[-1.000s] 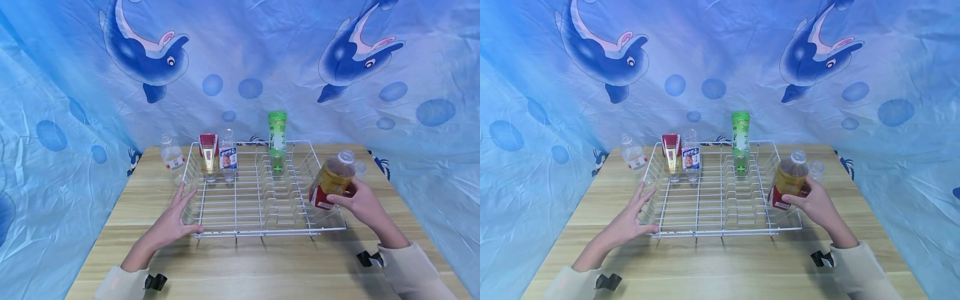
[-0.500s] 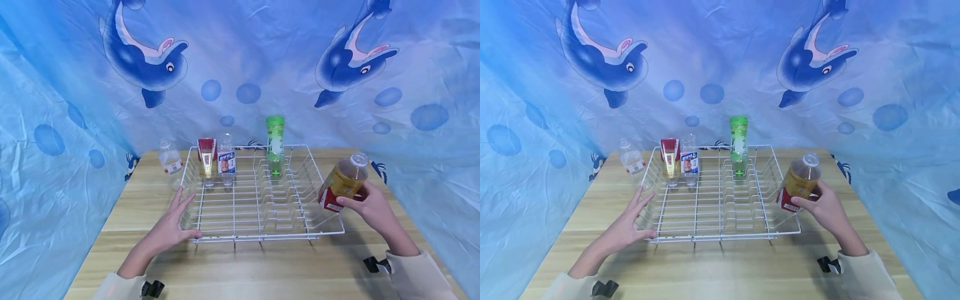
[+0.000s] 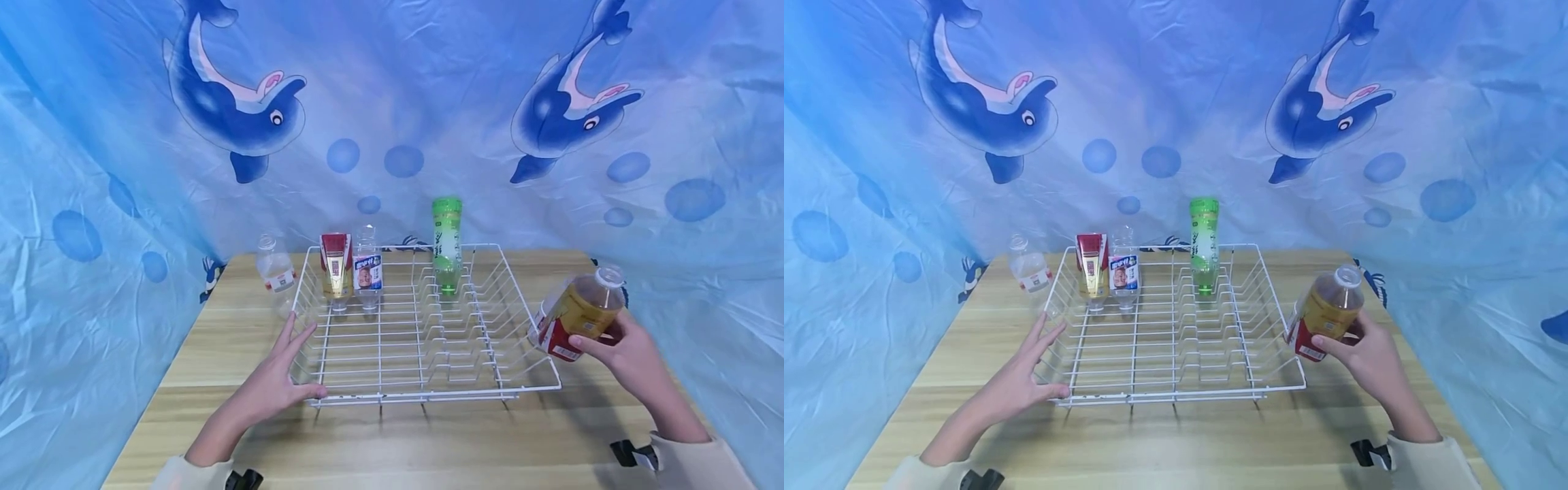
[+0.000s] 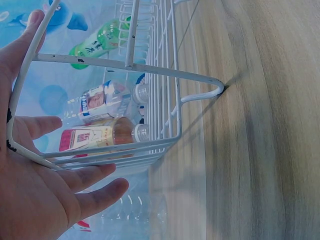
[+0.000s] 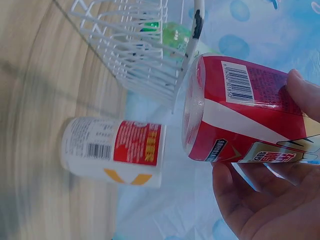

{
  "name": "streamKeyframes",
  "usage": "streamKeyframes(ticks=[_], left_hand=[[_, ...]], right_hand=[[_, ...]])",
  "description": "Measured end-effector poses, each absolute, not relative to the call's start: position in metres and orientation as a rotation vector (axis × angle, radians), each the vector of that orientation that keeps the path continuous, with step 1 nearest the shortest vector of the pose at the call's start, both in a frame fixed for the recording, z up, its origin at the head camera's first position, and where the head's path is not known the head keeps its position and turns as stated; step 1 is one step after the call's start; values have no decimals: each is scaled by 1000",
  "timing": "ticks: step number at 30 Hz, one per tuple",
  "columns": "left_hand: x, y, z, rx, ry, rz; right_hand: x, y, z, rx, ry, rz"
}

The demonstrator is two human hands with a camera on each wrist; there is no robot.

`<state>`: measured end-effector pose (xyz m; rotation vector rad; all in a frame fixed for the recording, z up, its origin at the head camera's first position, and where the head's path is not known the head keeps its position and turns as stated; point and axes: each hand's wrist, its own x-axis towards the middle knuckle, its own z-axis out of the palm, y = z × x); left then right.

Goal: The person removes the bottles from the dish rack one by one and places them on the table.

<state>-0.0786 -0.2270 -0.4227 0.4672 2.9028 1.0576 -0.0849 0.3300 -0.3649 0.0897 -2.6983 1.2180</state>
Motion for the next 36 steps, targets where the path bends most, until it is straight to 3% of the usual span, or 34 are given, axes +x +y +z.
streamKeyframes(ticks=[14,36], left_hand=[[-87,-231,-414,443,2899,1023],[-79,-226,-425,456,2891,1061]], right_hand=[[-80,345,-373,22,-2690,1194],[-75,343,-430,-47,-2748,1239]])
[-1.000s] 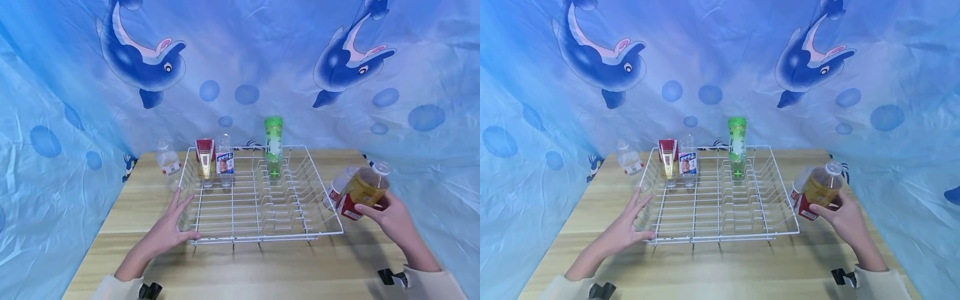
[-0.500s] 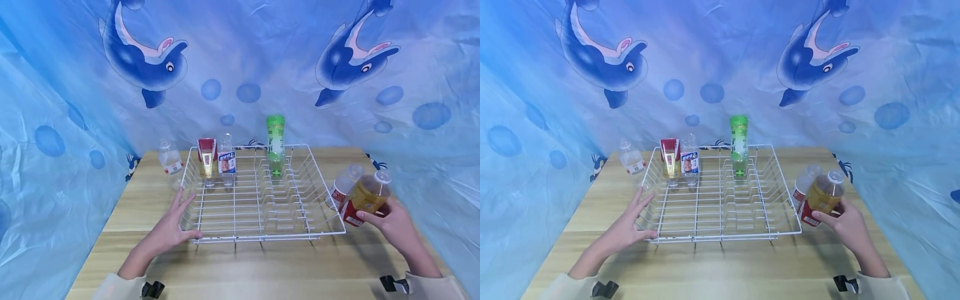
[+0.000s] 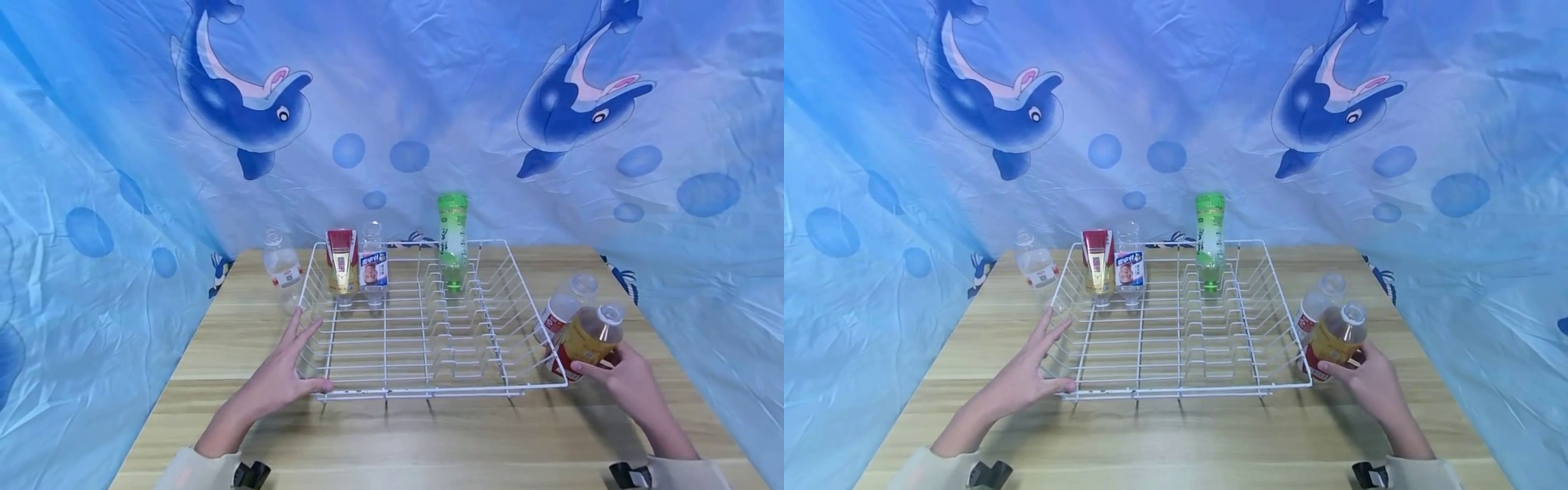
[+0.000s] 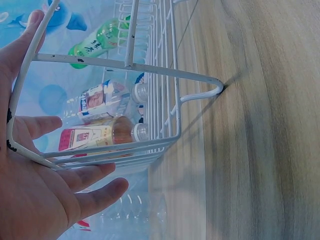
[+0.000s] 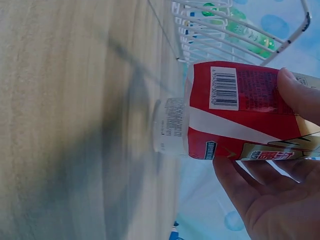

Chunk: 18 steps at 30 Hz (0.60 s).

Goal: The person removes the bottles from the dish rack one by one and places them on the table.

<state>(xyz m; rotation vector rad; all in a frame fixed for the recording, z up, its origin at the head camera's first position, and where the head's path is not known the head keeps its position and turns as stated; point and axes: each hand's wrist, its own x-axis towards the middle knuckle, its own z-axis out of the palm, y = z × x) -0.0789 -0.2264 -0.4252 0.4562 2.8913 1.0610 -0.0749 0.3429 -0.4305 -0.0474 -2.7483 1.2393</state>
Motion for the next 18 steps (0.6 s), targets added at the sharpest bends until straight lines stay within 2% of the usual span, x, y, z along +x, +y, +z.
streamKeyframes(ticks=[18], left_hand=[[-77,-225,-425,448,2894,1088]], right_hand=[[-81,349,-455,14,-2757,1199]])
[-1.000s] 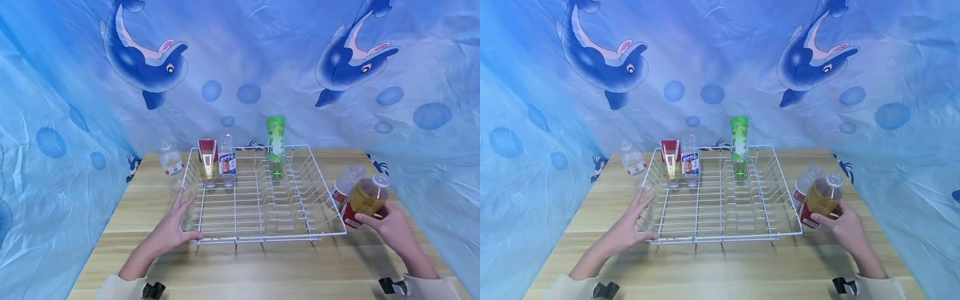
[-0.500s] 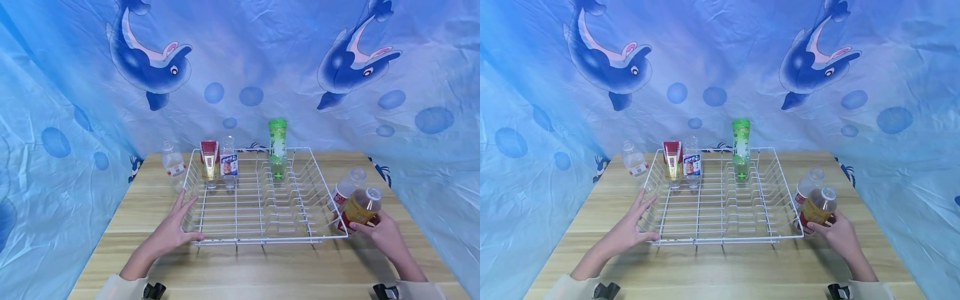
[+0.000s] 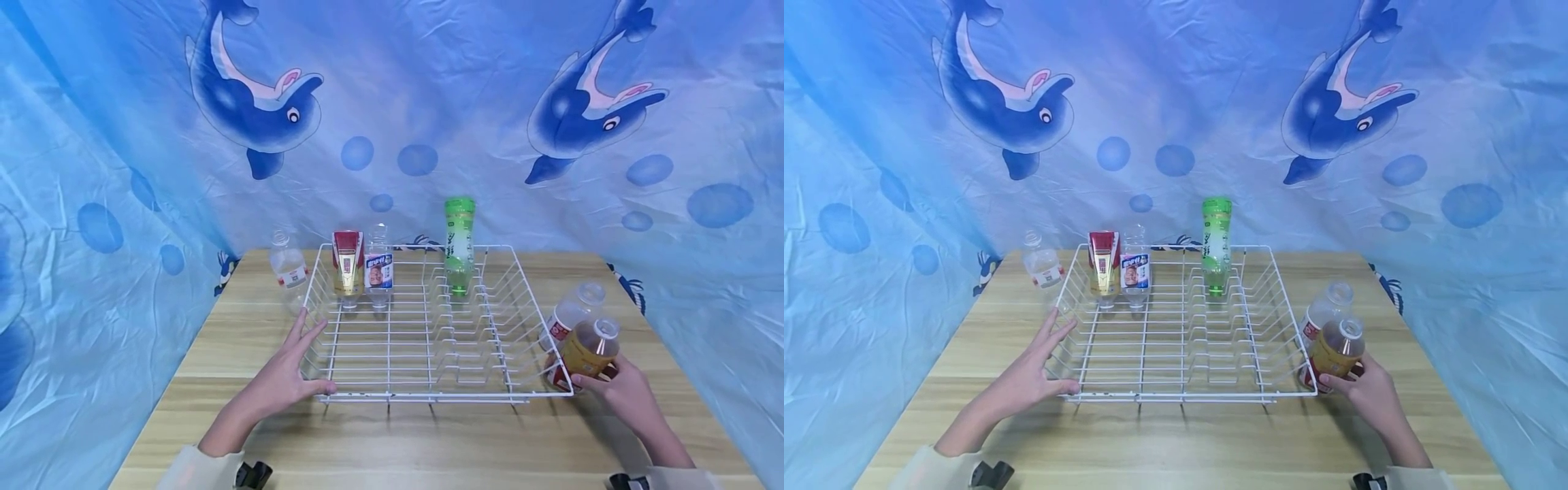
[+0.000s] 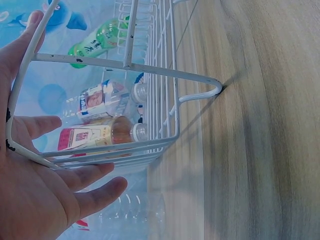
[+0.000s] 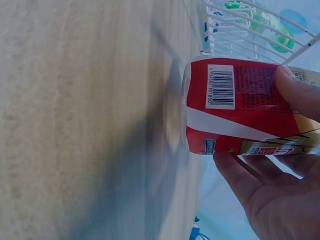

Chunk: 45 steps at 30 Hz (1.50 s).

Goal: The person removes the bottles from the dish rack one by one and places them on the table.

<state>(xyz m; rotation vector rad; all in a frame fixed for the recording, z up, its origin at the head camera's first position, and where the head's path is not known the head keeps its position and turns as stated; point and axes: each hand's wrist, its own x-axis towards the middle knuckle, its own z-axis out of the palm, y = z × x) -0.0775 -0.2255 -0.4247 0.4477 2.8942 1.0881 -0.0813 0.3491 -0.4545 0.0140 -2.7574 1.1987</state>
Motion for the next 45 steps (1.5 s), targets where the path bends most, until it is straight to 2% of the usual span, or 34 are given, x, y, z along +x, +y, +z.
streamKeyframes(ticks=[45], left_hand=[[-80,-227,-424,453,2888,1066]], right_hand=[[-86,352,-463,70,-2785,1294]])
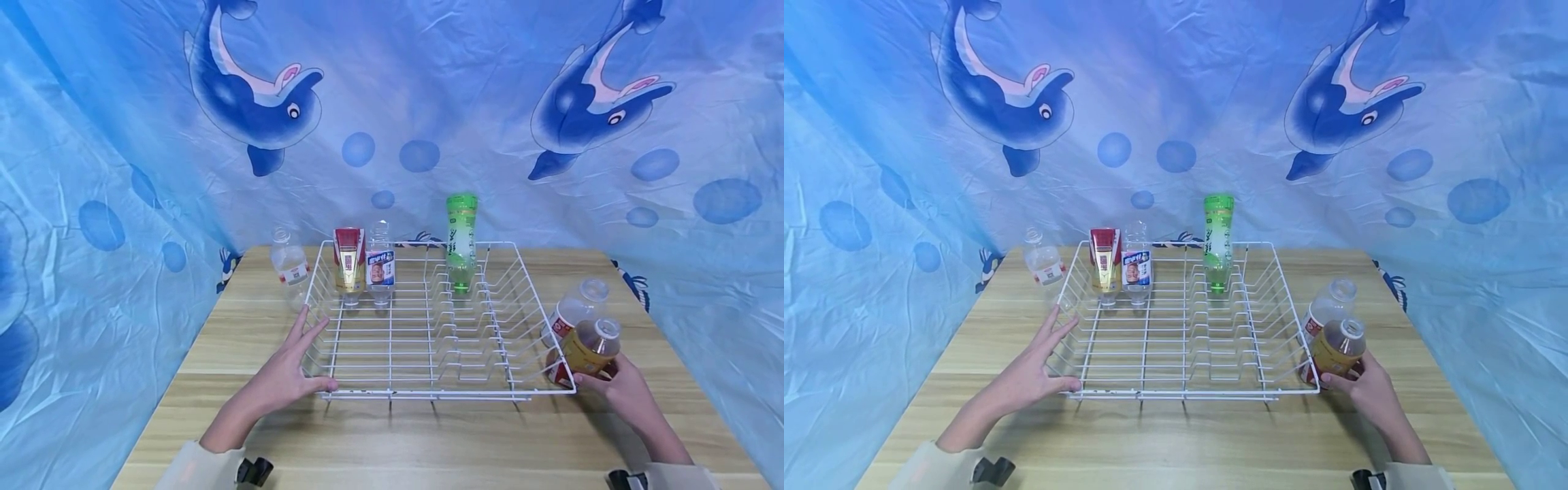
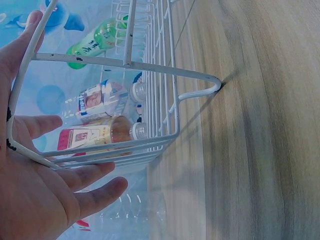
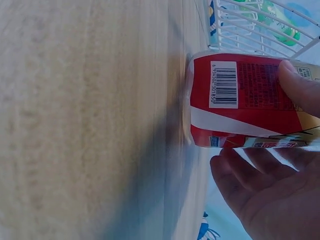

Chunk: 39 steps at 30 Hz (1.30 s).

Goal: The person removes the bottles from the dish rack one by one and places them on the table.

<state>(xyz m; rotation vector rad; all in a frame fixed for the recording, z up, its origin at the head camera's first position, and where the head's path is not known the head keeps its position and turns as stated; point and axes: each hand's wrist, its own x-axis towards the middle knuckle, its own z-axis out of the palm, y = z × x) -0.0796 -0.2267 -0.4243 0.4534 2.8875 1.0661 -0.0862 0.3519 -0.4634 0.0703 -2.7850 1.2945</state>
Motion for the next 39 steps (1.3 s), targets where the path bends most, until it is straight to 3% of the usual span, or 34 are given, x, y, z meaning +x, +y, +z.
streamKeyframes(ticks=[6,18,29,39], left_hand=[[-79,-227,-424,448,2891,1063],[-77,-231,-423,452,2907,1054],[-76,-230,-422,428,2900,1067],[-76,-225,-420,421,2866,1058]], right_hand=[[-86,356,-447,146,-2654,1321],[-86,334,-380,283,-2474,936],[-118,277,-325,983,-2140,462],[-138,226,-290,1299,-2236,275]])
